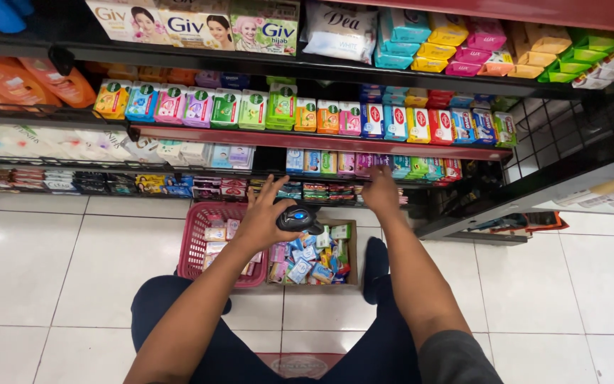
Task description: The recorder scans various soaps and toiletries with a handheld scanner and places them on store shelves.
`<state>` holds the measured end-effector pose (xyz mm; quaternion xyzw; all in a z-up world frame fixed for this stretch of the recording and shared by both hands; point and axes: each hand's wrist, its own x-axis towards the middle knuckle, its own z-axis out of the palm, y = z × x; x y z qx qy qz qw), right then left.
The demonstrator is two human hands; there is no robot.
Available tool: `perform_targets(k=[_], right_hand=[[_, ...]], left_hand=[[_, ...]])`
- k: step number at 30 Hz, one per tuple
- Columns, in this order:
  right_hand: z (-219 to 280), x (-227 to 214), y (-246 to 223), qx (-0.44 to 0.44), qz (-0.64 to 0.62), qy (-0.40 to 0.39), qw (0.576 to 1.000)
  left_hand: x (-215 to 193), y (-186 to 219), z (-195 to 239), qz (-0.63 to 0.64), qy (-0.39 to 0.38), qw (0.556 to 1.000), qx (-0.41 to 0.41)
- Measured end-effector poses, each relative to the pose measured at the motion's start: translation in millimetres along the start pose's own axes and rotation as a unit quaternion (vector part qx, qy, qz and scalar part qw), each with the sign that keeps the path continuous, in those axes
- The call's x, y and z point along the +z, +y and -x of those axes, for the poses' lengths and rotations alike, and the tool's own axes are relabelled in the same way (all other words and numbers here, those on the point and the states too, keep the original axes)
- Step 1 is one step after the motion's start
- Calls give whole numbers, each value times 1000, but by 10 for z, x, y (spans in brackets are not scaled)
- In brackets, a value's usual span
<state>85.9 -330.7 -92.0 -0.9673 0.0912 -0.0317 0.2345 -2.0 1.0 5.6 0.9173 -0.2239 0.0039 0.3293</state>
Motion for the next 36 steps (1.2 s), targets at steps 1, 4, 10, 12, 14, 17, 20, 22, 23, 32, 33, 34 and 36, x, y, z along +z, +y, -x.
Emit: perform_targets(k=[1, 4, 10, 12, 14, 17, 20, 22, 23, 32, 33, 34, 36], right_hand=[[18, -20, -45, 0, 0, 0, 1000], [48, -25, -130, -85, -6, -66, 994], [40, -30, -154, -75, 64, -141, 985], [48, -77, -191, -47, 57, -159, 985], [-10, 27, -44, -63, 50, -146, 986], [-40, 125, 94, -97, 43, -114, 988], [-71, 104, 74, -156, 35, -61, 985], [9, 35, -35, -196, 22, -40, 980], [85, -33, -121, -150, -112, -155, 970], [695, -700, -901, -100, -44, -499, 859], [685, -751, -945, -86, 52, -497, 862], [665, -718, -892, -87, 52, -501, 859], [593, -678, -797, -103, 173, -473, 858]], left_hand=[[1, 3, -2, 0, 0, 1000, 0], [0, 4, -3, -2, -3, 1000, -3], [3, -20, 8, -2, -3, 1000, -3], [18, -44, 6, -3, 7, 1000, 8], [33, -64, -4, -4, 11, 1000, 10], [52, -51, 9, -1, 17, 1000, 14], [103, -139, -9, 16, 44, 998, 33], [184, -218, 6, 32, 64, 997, 35], [239, -247, 21, 64, 87, 993, 53], [942, -273, 103, 245, -27, 969, -19], [1046, -289, 118, 239, -69, 968, -39], [1378, -498, 220, 239, -69, 967, -43], [2021, -918, 376, 82, -209, 971, -78]])
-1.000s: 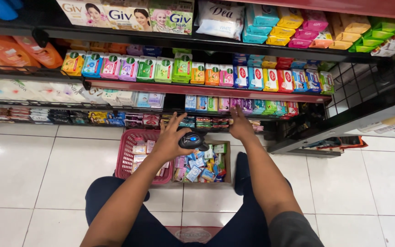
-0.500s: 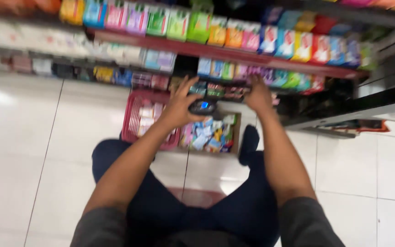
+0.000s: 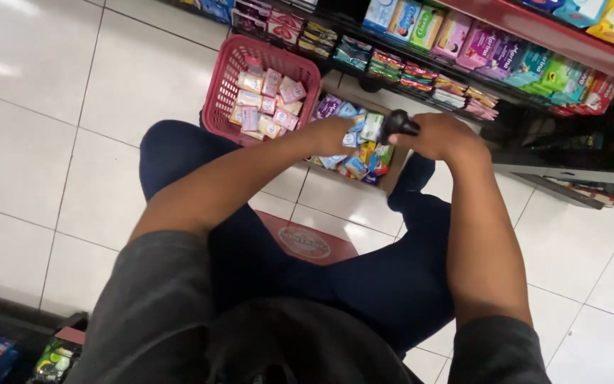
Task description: The recorder scans various soaps and toiletries with a handheld scanner and places them on store shelves.
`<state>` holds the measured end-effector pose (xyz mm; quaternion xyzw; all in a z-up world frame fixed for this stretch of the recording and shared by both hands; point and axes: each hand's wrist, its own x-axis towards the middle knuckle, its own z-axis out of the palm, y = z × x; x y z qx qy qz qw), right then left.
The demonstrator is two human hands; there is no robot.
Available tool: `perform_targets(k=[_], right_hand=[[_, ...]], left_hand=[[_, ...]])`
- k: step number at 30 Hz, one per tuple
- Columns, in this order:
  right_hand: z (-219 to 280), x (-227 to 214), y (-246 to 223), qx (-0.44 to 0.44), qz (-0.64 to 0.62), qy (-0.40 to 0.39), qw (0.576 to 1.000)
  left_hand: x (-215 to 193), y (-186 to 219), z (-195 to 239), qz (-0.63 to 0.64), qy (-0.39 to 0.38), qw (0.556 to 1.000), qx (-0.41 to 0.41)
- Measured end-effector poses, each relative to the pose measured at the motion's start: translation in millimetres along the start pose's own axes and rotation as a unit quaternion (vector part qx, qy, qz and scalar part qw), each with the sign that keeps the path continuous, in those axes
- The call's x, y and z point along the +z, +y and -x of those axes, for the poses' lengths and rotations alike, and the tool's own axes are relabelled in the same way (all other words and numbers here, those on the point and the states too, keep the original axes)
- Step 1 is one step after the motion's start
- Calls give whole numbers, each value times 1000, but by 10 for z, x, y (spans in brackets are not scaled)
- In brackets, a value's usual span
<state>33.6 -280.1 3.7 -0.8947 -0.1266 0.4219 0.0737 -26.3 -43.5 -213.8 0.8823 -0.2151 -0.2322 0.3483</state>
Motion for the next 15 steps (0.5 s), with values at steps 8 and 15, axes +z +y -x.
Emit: perform_targets(k=[8, 15], right_hand=[[81, 20, 89, 0, -14, 10, 1000], [81, 58, 144, -32, -11, -2, 999]], left_hand=[[1078, -509, -165, -279, -89, 926, -238], [1129, -523, -225, -272, -21, 884, -379]])
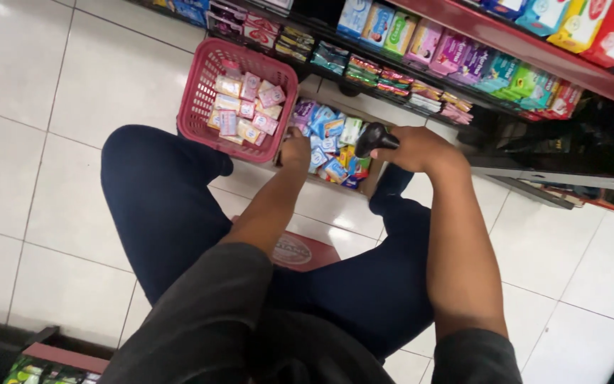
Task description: The recorder scans various soaps and toiletries with a handheld scanner and places them on store shelves.
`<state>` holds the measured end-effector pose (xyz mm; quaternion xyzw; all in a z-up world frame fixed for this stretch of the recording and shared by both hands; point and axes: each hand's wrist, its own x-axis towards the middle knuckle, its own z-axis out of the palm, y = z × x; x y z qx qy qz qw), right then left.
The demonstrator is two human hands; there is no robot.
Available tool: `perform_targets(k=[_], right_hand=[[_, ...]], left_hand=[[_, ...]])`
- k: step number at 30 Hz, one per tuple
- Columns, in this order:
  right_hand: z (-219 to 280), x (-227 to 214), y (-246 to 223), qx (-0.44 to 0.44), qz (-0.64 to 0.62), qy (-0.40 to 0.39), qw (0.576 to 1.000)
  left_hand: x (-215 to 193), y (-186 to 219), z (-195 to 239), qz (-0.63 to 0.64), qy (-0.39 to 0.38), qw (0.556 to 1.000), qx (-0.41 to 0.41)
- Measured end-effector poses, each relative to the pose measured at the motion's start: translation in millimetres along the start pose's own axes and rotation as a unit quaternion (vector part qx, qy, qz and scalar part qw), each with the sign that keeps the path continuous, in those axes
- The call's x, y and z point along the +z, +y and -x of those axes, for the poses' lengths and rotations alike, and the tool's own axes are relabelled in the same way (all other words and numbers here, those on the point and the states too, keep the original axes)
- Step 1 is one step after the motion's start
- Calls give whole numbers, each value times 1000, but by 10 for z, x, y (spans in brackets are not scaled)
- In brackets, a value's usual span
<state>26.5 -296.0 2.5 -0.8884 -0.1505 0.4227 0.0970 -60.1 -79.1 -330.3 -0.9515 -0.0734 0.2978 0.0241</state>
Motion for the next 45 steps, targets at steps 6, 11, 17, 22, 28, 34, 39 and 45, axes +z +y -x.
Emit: perform_targets(k=[6, 11, 17, 22, 28, 34, 39, 45], right_hand=[[63, -96, -6, 7, -13, 21, 1000], [135, -127, -56, -22, -21, 89, 996], [229, -109, -115, -151, -95, 244, 953], [311, -77, -389, -203, -97, 313, 923], [350, 8, -655, -247, -122, 349, 896], [296, 18, -647, -251, -128, 359, 890], [244, 17, -555, -267, -125, 367, 882], [284, -20, -573, -275, -133, 368, 878]], left_hand=[[-157, -143, -73, 30, -12, 996, 88], [-1846, -524, 747, 159, 18, 975, 154], [-2610, -1042, 996, 482, -3, 858, 180], [-2443, -1275, 715, 788, -151, 562, 199], [-2352, -1163, 510, 816, -74, 552, 156], [-2197, -1000, 354, 800, -7, 568, 193], [-2337, -1006, 537, 701, 159, 654, 236], [-2429, -987, 633, 741, 91, 633, 204]])
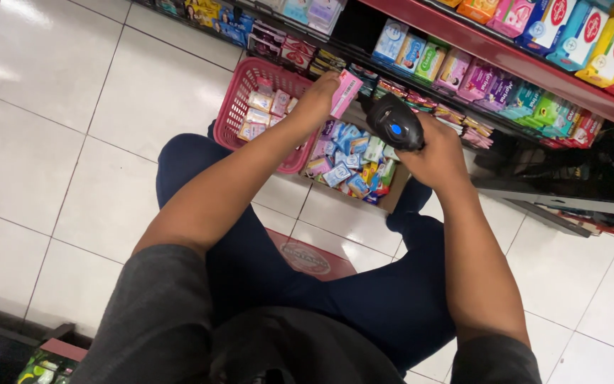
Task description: The recorder scans various soaps and toiletries with a handheld scanner and places them on store shelves.
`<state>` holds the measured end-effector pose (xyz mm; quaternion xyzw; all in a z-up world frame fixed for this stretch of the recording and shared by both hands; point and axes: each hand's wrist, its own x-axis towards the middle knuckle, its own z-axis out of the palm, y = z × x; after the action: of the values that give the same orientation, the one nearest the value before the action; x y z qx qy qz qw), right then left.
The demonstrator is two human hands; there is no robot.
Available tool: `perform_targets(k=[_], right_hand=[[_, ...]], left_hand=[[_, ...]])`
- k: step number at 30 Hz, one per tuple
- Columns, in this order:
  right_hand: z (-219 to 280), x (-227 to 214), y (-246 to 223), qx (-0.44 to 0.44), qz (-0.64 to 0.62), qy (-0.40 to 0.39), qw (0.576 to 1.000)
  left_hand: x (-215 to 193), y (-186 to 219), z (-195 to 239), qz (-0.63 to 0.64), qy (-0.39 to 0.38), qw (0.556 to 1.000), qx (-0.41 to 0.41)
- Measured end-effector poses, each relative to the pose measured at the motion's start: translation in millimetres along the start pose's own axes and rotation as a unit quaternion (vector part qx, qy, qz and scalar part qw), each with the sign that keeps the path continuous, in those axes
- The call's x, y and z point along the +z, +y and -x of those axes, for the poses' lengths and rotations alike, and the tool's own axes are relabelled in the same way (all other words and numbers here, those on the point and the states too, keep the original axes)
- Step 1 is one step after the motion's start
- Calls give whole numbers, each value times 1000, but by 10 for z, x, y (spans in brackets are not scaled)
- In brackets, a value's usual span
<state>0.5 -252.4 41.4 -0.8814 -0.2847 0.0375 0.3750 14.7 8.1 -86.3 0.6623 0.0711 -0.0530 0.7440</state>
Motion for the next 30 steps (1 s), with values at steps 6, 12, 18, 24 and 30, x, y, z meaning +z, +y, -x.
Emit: perform_targets(k=[6, 12, 18, 24, 30], right_hand=[[43, 20, 168, -13, -19, -45, 999], [42, 211, 304, -61, -139, -178, 972], [5, 277, 272, -11, -139, -203, 969], [4, 333, 477, -23, -210, -195, 958], [9, 412, 663, 36, -194, -125, 972]], left_hand=[[-29, -244, -149, 15, 16, 1000, -4], [73, 121, 58, 67, -48, 991, -107], [178, 184, 85, 111, -144, 981, -64], [190, 170, 48, 79, -141, 987, -11], [238, 443, 162, -181, -22, 961, 208]])
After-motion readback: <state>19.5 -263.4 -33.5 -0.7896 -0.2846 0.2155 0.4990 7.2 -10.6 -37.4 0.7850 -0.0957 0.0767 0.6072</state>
